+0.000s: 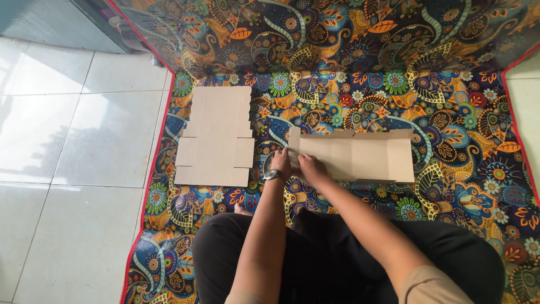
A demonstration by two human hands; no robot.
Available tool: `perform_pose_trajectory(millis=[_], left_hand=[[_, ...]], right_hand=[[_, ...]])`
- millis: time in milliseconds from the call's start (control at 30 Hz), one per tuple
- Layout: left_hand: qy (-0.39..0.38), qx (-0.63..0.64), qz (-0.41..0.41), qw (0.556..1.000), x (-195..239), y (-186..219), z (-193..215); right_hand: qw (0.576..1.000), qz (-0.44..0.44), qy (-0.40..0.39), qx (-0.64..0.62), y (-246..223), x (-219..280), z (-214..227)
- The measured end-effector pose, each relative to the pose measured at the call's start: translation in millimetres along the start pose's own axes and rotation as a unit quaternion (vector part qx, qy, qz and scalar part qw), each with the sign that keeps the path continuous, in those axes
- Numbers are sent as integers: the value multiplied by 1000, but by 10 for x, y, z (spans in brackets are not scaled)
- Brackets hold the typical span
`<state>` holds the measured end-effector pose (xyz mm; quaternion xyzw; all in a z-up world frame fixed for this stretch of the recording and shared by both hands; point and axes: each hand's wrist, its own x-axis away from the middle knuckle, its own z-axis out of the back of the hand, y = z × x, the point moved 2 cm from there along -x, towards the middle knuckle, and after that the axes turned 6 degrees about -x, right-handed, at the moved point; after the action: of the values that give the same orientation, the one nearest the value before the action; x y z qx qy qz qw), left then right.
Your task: The person sits on a patterned mat and folds a flat cardboard sheet into a box by hand. They fold the side flaps, tuck the tabs into slots, and secure the box shape. The completed box is placed aside, and the person begins folding a second sheet.
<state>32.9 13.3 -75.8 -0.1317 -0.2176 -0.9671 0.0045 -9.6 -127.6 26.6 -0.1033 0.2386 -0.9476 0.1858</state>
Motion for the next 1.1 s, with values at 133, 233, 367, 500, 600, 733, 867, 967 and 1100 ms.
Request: perform_pose_trajectory(millis=[133, 233, 367, 500, 600, 733, 867, 967, 1100], left_hand=[[-24, 40, 7, 999, 163, 134, 273], [41, 127, 5, 991, -69, -75, 3], [134, 102, 0, 986, -187, -33, 117], [16, -2, -16, 1000, -26, 128, -20], [-10, -13, -12, 1000, 160, 294, 256], [-39, -122, -39, 991, 255, 463, 395], [-94, -156, -38, 983, 296, 571, 492], [-110, -168, -33, 979, 348, 620, 576], [-125, -183, -28, 975, 370, 687, 633]], right_hand=[[998, -34, -42, -35, -199, 108, 540], [980, -55, -6, -189, 76, -98, 554], [987, -49, 116, -101, 542, -608, 654], [996, -77, 34, -17, 435, -794, 836], [999, -41, -20, 26, 371, -946, 727], [994, -47, -86, 38, 42, -891, 653], [993, -18, -53, 100, 296, -1103, 281], [999, -24, 6, 37, 344, -1159, 249], [999, 2, 48, -13, 200, -1019, 375]])
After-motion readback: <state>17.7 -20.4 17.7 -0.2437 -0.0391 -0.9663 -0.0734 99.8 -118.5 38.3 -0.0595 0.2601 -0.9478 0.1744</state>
